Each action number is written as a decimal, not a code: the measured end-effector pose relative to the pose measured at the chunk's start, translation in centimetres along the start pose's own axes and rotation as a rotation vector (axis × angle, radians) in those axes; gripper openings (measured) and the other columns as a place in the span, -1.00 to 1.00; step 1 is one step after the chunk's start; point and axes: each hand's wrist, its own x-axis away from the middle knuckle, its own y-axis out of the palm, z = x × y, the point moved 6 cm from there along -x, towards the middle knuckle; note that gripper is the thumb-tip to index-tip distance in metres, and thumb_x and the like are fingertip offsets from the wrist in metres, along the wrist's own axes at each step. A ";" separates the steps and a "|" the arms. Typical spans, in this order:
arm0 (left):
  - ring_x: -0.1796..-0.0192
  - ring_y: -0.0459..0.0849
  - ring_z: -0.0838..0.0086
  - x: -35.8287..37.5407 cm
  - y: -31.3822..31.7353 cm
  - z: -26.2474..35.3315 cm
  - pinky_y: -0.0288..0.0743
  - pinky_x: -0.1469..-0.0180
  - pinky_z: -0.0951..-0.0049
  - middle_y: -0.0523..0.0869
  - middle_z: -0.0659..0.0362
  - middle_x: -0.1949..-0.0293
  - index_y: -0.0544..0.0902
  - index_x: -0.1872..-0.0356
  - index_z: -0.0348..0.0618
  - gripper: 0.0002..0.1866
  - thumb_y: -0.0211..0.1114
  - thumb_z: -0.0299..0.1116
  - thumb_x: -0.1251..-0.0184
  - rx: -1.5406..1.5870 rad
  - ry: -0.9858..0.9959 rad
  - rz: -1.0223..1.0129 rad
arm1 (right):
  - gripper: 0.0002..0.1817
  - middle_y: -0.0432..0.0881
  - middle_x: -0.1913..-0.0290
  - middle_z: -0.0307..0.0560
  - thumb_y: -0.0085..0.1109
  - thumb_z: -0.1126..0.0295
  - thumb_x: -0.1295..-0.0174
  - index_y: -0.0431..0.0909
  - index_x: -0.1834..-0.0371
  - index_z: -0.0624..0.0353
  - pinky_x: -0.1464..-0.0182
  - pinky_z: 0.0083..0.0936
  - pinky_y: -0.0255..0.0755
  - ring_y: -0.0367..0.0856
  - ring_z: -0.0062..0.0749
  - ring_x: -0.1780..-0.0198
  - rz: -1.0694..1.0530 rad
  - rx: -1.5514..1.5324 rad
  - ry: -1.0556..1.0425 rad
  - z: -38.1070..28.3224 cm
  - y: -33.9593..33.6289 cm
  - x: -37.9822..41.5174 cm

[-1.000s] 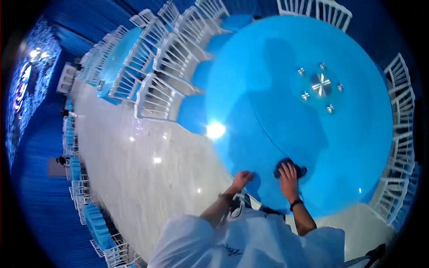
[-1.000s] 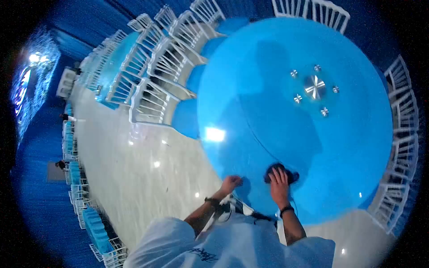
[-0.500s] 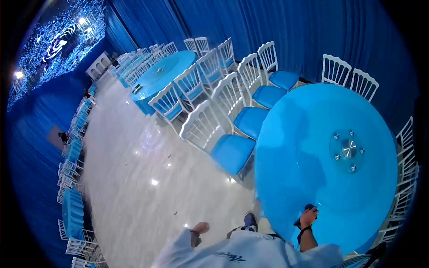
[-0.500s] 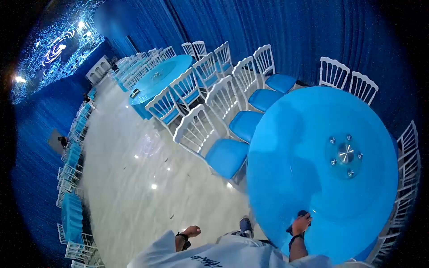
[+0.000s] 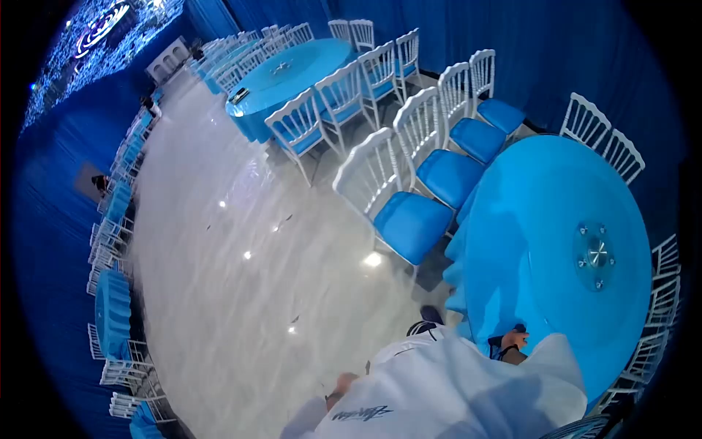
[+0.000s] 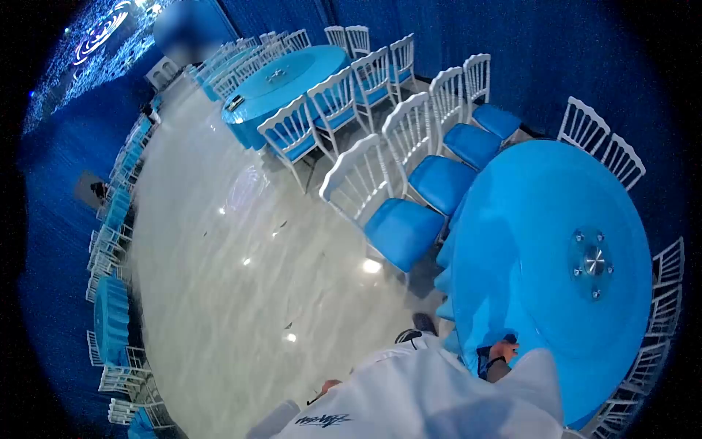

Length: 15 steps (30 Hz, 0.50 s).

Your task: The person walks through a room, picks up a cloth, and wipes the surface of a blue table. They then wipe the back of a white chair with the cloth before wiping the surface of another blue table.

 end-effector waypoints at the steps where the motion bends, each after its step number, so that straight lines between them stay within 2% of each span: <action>1: -0.03 0.83 0.12 0.7 0.1 -1.3 0.71 -0.11 0.02 0.87 0.06 0.03 0.80 0.05 -0.10 -0.74 0.25 -0.20 -0.53 0.117 -0.106 -0.003 | -0.17 -0.05 -0.78 0.52 -0.18 -0.02 -0.81 -0.25 -0.87 0.18 -0.35 0.36 0.54 0.38 0.58 -0.53 -0.005 0.208 -0.054 -0.4 1.3 1.0; 2: -0.02 0.84 0.13 1.3 0.1 -2.4 0.72 -0.11 0.03 0.87 0.05 0.04 0.80 0.04 -0.11 -0.74 0.25 -0.20 -0.53 0.218 -0.199 0.003 | -0.18 -0.05 -0.78 0.51 -0.10 0.01 -0.78 -0.22 -0.84 0.18 -0.34 0.35 0.58 0.47 0.60 -0.45 -0.010 0.113 0.021 -2.5 0.6 4.7; 3: -0.02 0.84 0.14 1.4 -0.3 -3.3 0.72 -0.11 0.04 0.88 0.05 0.04 0.80 0.04 -0.13 -0.74 0.26 -0.21 -0.54 0.300 -0.271 0.013 | -0.19 -0.01 -0.75 0.50 -0.08 0.01 -0.77 -0.18 -0.82 0.19 -0.34 0.33 0.58 0.48 0.57 -0.44 -0.016 0.149 0.025 -4.3 1.0 6.8; 6: 0.00 0.85 0.16 -0.5 -3.2 -6.1 0.74 -0.10 0.05 0.88 0.03 0.05 0.80 0.01 -0.16 -0.73 0.26 -0.22 -0.55 0.497 -0.430 0.057 | -0.23 0.12 -0.67 0.48 -0.04 0.01 -0.74 -0.06 -0.77 0.22 -0.33 0.29 0.57 0.52 0.49 -0.41 -0.084 0.269 -0.044 -9.3 5.0 10.3; 11: 0.02 0.87 0.20 -5.0 -8.7 -10.9 0.76 -0.10 0.08 0.90 0.01 0.07 0.80 -0.03 -0.22 -0.72 0.27 -0.25 -0.57 0.693 -0.556 0.160 | -0.28 0.33 -0.55 0.43 0.03 0.01 -0.68 0.15 -0.67 0.28 -0.32 0.21 0.57 0.58 0.35 -0.36 -0.237 0.430 -0.126 -17.2 12.3 13.8; 15: 0.04 0.89 0.23 -8.0 -14.3 -14.9 0.78 -0.09 0.11 0.91 -0.01 0.09 0.80 -0.06 -0.27 -0.70 0.28 -0.27 -0.59 0.872 -0.630 0.299 | -0.31 0.50 -0.45 0.40 0.09 0.01 -0.64 0.32 -0.59 0.32 -0.31 0.15 0.56 0.63 0.25 -0.32 -0.498 0.587 -0.271 -27.2 20.4 17.7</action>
